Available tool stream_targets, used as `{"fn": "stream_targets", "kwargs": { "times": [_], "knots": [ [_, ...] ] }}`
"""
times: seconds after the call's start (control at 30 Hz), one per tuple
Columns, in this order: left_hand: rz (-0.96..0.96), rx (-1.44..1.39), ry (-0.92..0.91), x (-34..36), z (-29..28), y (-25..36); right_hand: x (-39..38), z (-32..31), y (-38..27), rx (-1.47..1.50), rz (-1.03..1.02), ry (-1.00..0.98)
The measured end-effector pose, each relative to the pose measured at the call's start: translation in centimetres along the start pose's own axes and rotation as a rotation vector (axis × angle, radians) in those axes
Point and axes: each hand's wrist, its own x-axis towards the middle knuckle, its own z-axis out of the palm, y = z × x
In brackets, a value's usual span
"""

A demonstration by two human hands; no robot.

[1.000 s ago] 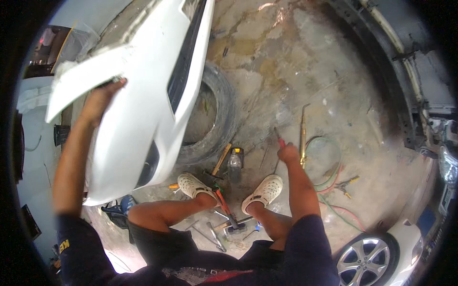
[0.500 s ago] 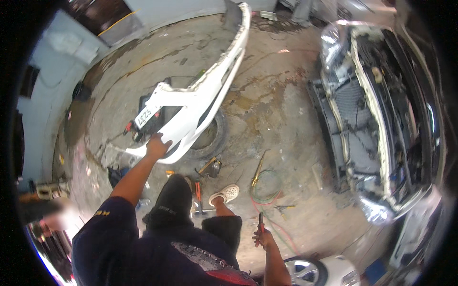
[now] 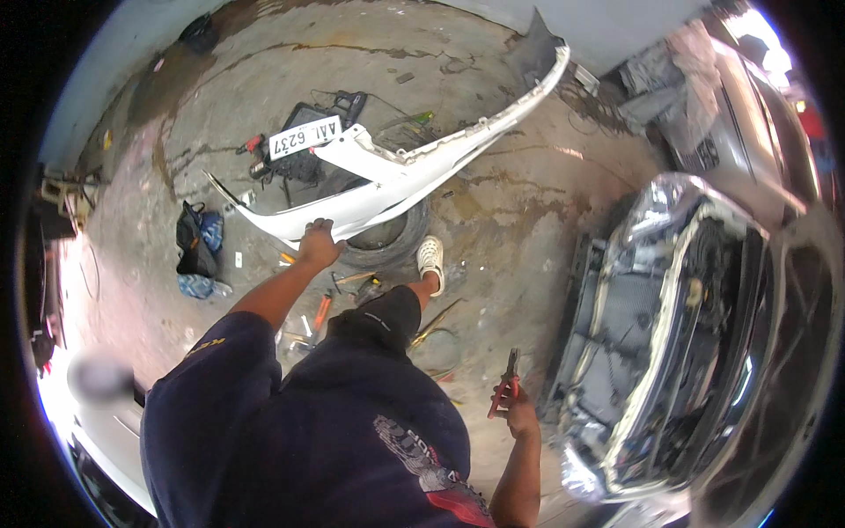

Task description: The person heats the surface of a white car bumper using a blowtorch and then uses pliers to embed and secure metal wires into the plastic.

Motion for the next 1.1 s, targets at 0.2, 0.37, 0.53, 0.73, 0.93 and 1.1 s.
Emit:
{"fn": "stream_targets", "kwargs": {
  "times": [0.2, 0.37, 0.53, 0.73, 0.93, 1.1],
  "knots": [
    [-0.232, 0.065, 0.049, 6.4, -0.4, 4.3, 6.2, -6.4, -15.4, -0.239, 0.138, -0.080],
    [-0.377, -0.018, -0.063, 9.0, -1.0, 7.0, 12.7, -10.3, -30.2, -0.536, 0.074, -0.254],
    [-0.526, -0.339, -0.069, 9.7, -1.6, 5.9, 20.4, -6.4, -45.5, -0.607, 0.036, -0.273],
    [-0.973, -1.796, 0.142, 11.6, -6.4, 13.5, 34.2, 0.6, -62.4, -1.254, 0.023, -0.537],
    [-0.978, -1.439, 1.015, 16.8, -8.4, 14.5, 44.7, 12.6, -73.5, -1.828, -0.384, -0.688],
    [-1.117, -1.273, 0.898, 18.5, -7.4, 11.9, 45.4, 18.9, -77.4, -1.773, -0.411, -0.832]
  ]
}}
